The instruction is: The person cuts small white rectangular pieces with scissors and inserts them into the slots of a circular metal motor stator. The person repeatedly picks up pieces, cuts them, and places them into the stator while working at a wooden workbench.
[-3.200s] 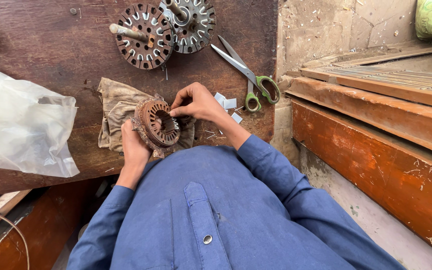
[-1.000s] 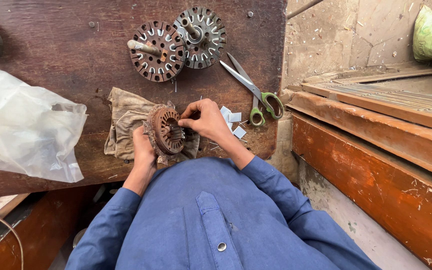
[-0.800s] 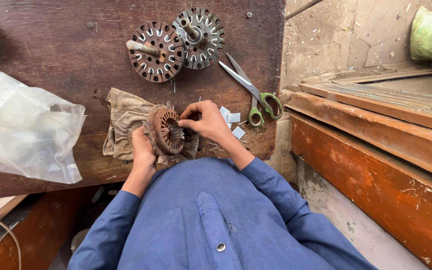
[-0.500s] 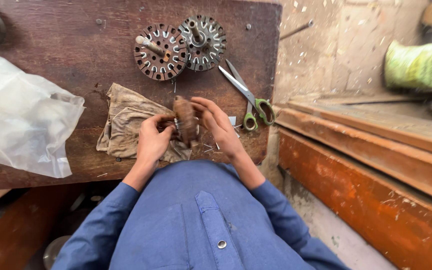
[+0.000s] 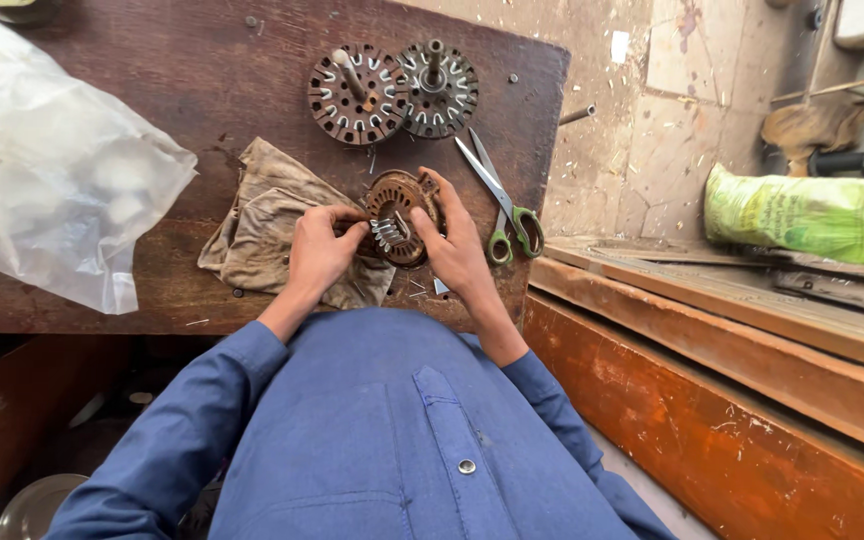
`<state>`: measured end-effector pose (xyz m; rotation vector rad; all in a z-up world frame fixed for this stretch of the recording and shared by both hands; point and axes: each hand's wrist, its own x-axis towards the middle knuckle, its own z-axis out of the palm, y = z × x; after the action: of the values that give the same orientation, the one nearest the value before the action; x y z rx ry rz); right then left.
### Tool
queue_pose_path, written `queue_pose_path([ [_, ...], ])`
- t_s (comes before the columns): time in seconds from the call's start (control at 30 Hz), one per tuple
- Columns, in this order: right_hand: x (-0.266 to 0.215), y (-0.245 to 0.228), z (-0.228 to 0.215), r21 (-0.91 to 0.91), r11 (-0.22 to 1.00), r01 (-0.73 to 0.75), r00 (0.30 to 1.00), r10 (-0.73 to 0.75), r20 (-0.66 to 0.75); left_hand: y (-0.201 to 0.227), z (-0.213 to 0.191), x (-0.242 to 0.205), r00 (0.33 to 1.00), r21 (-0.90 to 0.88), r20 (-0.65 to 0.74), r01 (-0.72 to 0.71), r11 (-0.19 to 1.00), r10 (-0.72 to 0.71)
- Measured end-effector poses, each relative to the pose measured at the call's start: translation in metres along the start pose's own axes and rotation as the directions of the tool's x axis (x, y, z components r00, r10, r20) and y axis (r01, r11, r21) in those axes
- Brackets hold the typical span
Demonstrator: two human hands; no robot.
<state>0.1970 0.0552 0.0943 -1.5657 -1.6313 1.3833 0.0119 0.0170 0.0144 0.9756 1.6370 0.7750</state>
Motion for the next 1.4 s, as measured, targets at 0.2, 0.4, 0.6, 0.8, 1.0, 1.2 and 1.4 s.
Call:
queue_pose_path([
  [0.2,-0.001,-0.010,0.002,-0.012,1.000,0.000,1.000,0.000,0.023,-0.010,0.003,0.009,0.999,-0.102,0.002,0.037,0.994,-0.037],
  [0.4,-0.002,-0.014,0.009,-0.011,1.000,-0.025,0.999,0.025,0.027,-0.028,0.005,0.013,0.991,-0.316,0.083,0.125,0.940,-0.104],
  [0.6,0.000,-0.017,0.006,-0.054,0.998,0.010,0.999,-0.009,0.031,-0.034,0.007,0.016,0.978,-0.478,0.160,0.199,0.856,-0.138],
  [0.8,0.001,-0.017,0.007,-0.071,0.997,0.012,0.999,-0.010,0.031,-0.038,0.009,0.023,0.960,-0.518,0.194,0.276,0.809,-0.203],
  [1.0,0.000,-0.020,0.008,-0.087,0.996,0.001,1.000,0.002,0.031,-0.042,0.006,0.026,0.958,-0.490,0.232,0.263,0.831,-0.167],
  [1.2,0.001,-0.020,0.009,-0.088,0.996,-0.010,0.999,0.014,0.037,-0.044,0.007,0.032,0.982,-0.301,0.186,0.091,0.949,-0.035],
  [1.4,0.013,-0.020,0.008,-0.150,0.988,-0.027,0.997,0.037,0.062,-0.043,-0.004,0.025,0.996,-0.291,0.069,-0.029,0.956,0.051],
])
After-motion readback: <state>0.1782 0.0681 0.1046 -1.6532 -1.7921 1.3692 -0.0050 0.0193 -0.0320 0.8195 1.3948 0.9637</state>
